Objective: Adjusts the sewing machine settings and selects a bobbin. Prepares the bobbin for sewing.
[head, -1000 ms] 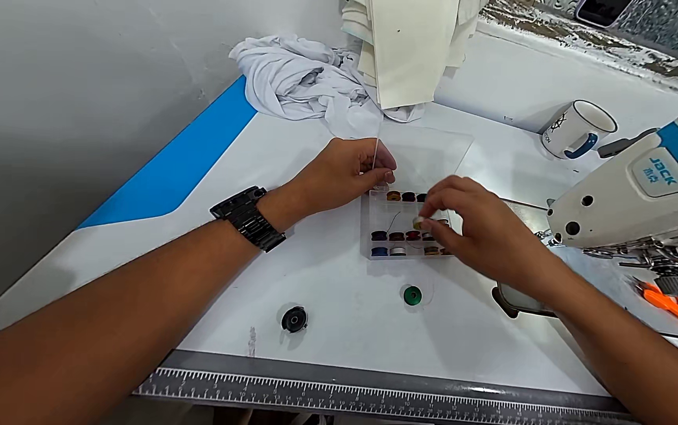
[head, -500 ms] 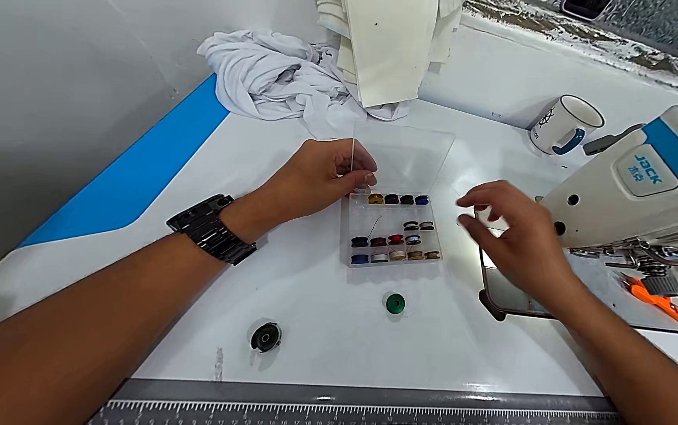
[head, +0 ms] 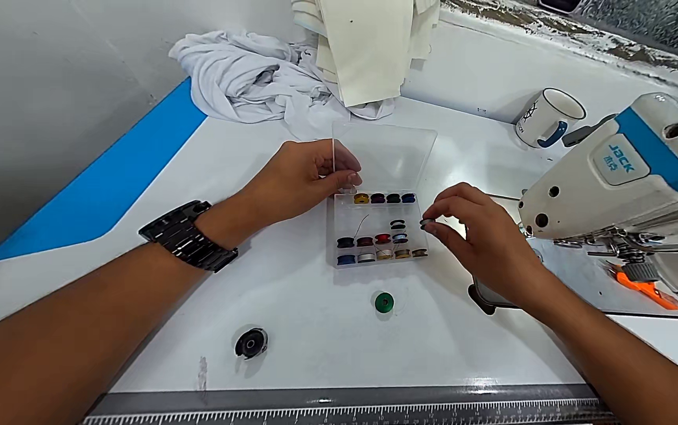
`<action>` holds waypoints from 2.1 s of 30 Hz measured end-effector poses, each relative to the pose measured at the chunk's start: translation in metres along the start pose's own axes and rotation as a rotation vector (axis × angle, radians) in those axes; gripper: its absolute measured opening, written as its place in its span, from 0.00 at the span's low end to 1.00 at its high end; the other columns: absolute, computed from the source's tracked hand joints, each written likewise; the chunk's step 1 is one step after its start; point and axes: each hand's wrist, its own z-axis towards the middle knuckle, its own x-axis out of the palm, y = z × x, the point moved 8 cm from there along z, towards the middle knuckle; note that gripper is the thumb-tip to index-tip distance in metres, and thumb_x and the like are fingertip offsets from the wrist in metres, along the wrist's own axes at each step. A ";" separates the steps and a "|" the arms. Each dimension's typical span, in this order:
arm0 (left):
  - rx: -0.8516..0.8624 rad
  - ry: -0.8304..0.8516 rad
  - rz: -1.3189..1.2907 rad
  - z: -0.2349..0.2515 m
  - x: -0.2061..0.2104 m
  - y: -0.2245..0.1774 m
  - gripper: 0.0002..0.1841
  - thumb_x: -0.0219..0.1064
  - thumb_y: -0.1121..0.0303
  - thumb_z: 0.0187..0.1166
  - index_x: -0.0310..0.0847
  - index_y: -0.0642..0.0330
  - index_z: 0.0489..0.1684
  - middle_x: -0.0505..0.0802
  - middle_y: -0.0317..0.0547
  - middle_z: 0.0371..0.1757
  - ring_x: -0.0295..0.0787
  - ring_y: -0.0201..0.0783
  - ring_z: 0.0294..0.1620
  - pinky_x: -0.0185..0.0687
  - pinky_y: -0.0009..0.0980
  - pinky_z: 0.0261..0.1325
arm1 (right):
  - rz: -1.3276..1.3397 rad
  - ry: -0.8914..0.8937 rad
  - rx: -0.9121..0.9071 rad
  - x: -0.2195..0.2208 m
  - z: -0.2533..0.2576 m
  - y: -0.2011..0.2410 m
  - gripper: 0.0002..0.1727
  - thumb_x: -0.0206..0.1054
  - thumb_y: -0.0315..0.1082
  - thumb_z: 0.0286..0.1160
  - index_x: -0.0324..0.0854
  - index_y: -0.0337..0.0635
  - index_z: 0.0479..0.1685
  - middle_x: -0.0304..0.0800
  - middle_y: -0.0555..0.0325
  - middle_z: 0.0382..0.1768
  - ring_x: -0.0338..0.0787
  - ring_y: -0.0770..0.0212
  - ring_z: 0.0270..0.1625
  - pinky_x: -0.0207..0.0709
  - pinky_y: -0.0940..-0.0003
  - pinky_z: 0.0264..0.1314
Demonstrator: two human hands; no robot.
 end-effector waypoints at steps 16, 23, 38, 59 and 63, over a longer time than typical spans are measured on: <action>0.013 0.007 0.001 0.001 0.000 0.000 0.06 0.69 0.71 0.81 0.85 0.56 0.50 0.97 0.32 0.39 0.95 0.23 0.39 0.92 0.21 0.46 | 0.055 0.054 -0.096 0.033 0.022 -0.008 0.11 0.73 0.42 0.76 0.95 0.53 0.52 0.89 0.62 0.48 0.85 0.64 0.51 0.80 0.68 0.52; 0.036 0.012 0.005 0.000 0.002 0.000 0.06 0.69 0.70 0.82 0.86 0.56 0.50 0.97 0.32 0.39 0.95 0.24 0.39 0.92 0.21 0.45 | 0.003 -0.057 -0.164 0.026 0.016 0.004 0.07 0.70 0.34 0.75 0.91 0.45 0.45 0.88 0.58 0.47 0.85 0.62 0.48 0.81 0.67 0.47; 0.055 -0.009 0.050 -0.001 0.000 -0.001 0.06 0.69 0.66 0.82 0.86 0.54 0.49 0.96 0.30 0.37 0.94 0.21 0.37 0.91 0.19 0.42 | -0.050 -0.546 -0.513 -0.030 -0.022 0.031 0.08 0.70 0.37 0.77 0.85 0.45 0.49 0.82 0.59 0.46 0.81 0.65 0.52 0.74 0.71 0.56; 0.009 0.011 0.018 0.001 0.001 0.000 0.06 0.70 0.68 0.81 0.85 0.55 0.51 0.97 0.31 0.40 0.95 0.22 0.40 0.92 0.19 0.46 | 0.047 -0.072 -0.064 0.013 0.004 -0.025 0.12 0.65 0.35 0.81 0.92 0.46 0.54 0.90 0.59 0.51 0.87 0.65 0.51 0.82 0.69 0.51; -0.003 0.006 0.012 0.000 0.001 -0.001 0.06 0.69 0.70 0.82 0.85 0.55 0.51 0.97 0.31 0.40 0.95 0.22 0.40 0.92 0.19 0.46 | 0.060 -0.127 -0.032 0.004 -0.002 -0.026 0.11 0.64 0.33 0.80 0.92 0.46 0.52 0.90 0.60 0.50 0.87 0.67 0.52 0.82 0.70 0.52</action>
